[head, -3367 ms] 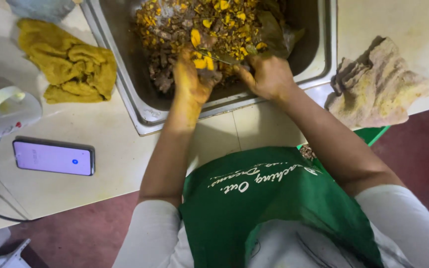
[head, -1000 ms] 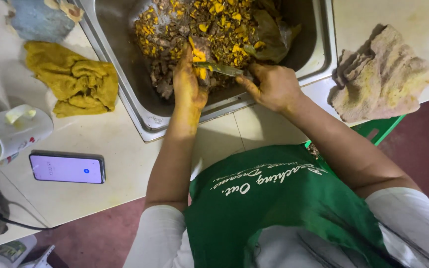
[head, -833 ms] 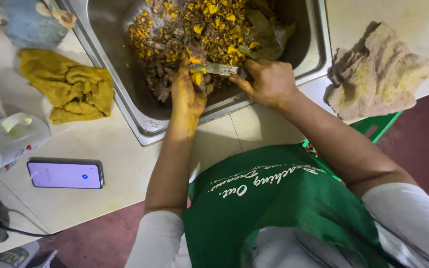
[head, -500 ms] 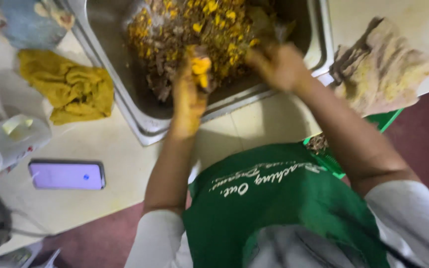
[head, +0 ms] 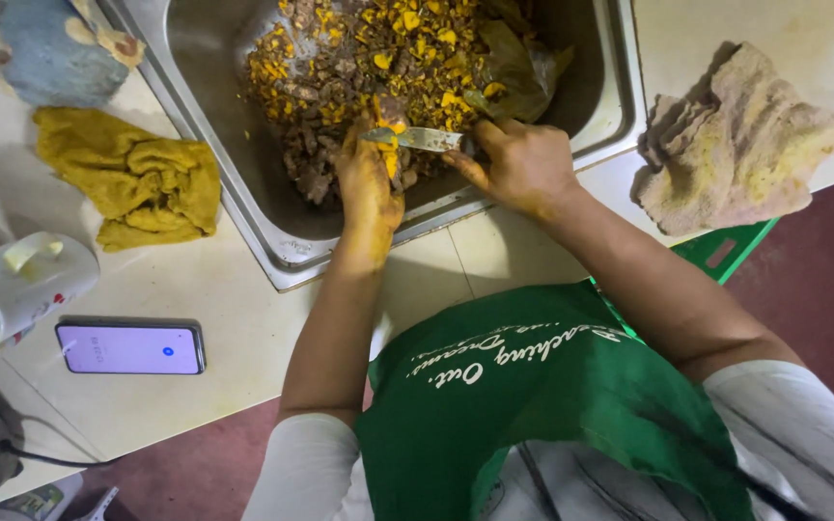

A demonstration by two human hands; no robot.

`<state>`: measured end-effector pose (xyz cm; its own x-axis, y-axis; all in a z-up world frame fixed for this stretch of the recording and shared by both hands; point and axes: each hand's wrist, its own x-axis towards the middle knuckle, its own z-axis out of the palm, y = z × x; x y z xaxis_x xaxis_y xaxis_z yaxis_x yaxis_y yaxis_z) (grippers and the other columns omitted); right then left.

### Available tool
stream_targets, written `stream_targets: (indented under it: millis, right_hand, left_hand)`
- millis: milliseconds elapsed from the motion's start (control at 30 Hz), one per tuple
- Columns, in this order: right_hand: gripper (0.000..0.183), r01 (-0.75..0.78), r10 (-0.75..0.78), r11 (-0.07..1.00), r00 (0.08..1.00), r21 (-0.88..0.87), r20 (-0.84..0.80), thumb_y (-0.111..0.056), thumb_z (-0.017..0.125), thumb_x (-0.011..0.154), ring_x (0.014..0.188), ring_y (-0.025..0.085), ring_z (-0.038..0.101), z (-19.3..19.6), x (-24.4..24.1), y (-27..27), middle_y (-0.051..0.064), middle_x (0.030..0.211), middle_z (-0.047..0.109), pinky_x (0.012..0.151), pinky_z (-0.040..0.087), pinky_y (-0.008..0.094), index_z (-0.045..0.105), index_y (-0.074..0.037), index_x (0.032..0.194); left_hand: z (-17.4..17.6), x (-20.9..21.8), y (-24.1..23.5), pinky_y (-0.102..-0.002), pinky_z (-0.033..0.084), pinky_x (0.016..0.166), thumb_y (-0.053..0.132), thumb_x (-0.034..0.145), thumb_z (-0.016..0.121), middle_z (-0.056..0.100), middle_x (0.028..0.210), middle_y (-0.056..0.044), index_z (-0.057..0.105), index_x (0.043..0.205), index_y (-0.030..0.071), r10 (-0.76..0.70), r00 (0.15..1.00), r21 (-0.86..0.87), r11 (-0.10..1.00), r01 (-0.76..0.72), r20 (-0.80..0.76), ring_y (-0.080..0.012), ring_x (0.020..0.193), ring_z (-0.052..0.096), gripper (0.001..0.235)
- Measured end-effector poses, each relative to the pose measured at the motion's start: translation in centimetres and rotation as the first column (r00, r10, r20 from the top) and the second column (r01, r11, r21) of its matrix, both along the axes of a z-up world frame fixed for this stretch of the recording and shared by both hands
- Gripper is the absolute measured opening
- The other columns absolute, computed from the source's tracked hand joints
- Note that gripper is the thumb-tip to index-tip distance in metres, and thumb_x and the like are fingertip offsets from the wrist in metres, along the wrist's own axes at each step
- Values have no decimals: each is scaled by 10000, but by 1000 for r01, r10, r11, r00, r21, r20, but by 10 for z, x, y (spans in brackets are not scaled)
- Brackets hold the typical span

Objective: Peeling and scraping turmeric roots using a small knife in a sink

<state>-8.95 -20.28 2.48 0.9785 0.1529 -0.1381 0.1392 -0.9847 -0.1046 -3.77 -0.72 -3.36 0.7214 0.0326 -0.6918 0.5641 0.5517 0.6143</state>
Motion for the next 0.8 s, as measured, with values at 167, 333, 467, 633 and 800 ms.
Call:
stream_targets:
  millis: [167,333,467,633,800]
  right_hand:
    - [585,196,-190,980,967,19,-168,-666,450,1088,626,328,669,-1,49,0,115,784,685,513,514,480,656,-137,947]
    - [678,422,-392,904,883,70,-260,-682,482,1113,881,578,661,-4,92,-50,335,923,706,695,521,643,710,-46,1060]
    - [652,356,-179,874,868,330,-464,-643,385,1106,618,344,510,37,57,-28,147,708,536,531,401,462,588,-57,903]
    - [561,326,-108,886,836,330,-538,-615,466,1056,438,212,486,51,20,4,44,563,460,423,453,404,572,-94,879]
    - [601,39,-32,998,994,57,-106,-677,448,1068,556,356,669,32,4,1,109,681,687,483,499,501,658,-118,991]
  left_hand:
    - [-41,-39,-15,-293,385,354,161,987,507,622,663,-28,658,926,148,-149,984,147,976,162,-97,-147,458,535,163]
    - [10,-38,-20,-214,418,323,408,945,683,754,887,-111,714,1141,66,-228,965,-37,971,234,127,-91,464,587,395]
    - [-36,1,16,-287,493,490,356,923,682,737,943,-49,706,1156,146,103,993,124,986,-109,54,-148,699,666,315]
    - [-24,11,14,-305,605,861,247,929,697,756,1235,-151,717,1271,39,112,989,133,983,-124,93,-214,1025,750,401]
    - [10,12,6,-254,476,504,317,928,717,759,779,-65,775,1094,28,42,995,77,996,-49,92,-115,578,637,338]
